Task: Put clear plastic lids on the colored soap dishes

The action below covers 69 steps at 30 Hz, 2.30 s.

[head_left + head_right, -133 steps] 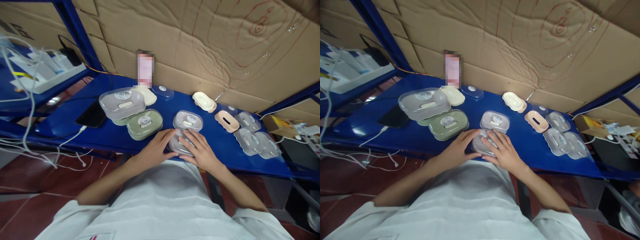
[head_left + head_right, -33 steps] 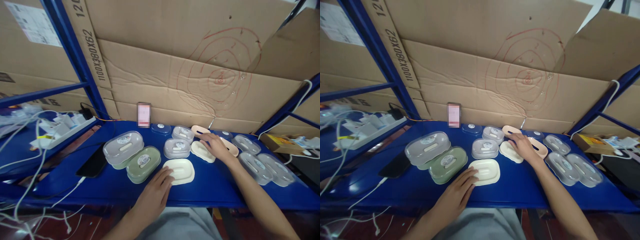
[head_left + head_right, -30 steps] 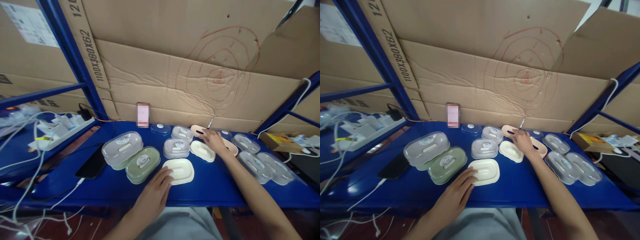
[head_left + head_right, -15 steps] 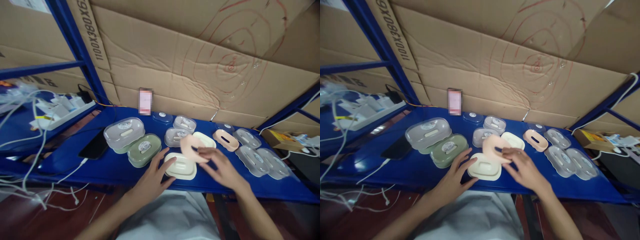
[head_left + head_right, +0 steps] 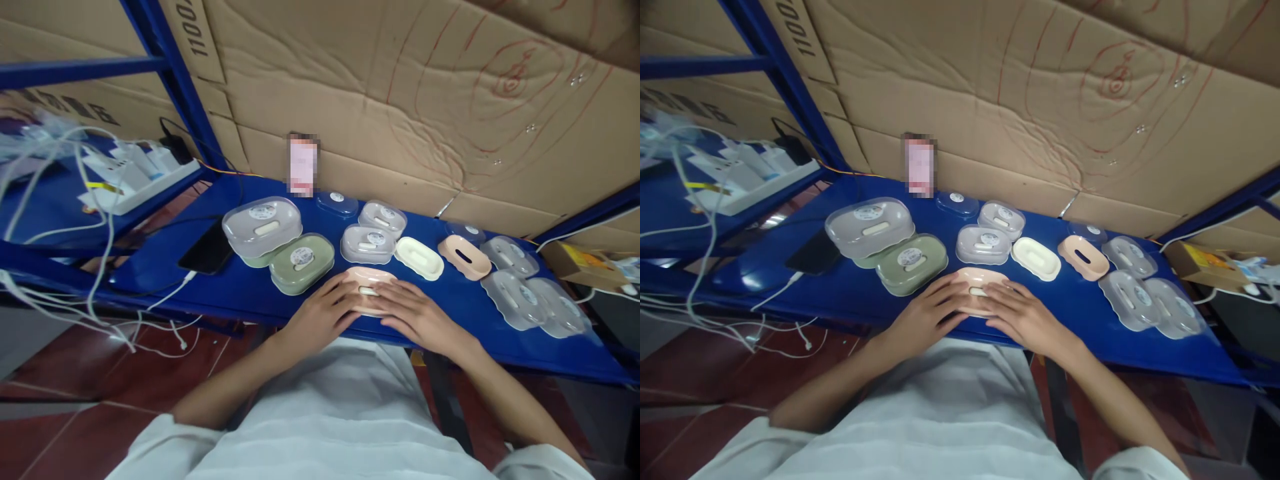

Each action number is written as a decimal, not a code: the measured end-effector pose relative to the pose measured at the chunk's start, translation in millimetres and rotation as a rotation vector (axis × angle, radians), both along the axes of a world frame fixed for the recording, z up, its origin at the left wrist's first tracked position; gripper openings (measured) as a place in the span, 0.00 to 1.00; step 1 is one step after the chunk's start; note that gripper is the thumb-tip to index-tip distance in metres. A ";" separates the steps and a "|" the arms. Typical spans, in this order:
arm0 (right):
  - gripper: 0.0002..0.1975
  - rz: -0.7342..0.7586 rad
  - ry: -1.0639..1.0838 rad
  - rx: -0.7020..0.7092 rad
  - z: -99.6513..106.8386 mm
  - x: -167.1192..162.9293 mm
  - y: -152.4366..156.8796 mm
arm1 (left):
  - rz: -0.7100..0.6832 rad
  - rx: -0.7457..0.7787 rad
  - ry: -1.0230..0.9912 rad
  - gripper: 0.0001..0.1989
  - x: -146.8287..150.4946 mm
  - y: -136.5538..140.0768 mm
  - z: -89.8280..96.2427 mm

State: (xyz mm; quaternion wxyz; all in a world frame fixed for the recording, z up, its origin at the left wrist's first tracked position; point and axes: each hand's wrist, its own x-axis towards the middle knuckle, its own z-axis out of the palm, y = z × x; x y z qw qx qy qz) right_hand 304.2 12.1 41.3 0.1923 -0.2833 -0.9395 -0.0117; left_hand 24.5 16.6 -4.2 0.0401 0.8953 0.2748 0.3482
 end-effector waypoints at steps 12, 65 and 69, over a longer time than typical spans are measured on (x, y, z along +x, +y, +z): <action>0.44 -0.467 -0.457 -0.326 67.1 -121.8 244.5 | -0.059 -0.053 -0.036 0.10 -4.0 -1.2 3.1; 0.33 -0.237 -0.067 0.020 -9.8 -0.8 73.1 | 0.095 -0.123 -0.076 0.23 -3.4 -8.1 -5.4; 0.32 -0.276 0.016 -0.019 -15.6 -15.2 88.9 | 0.077 -0.115 -0.019 0.19 -2.7 -7.6 -5.2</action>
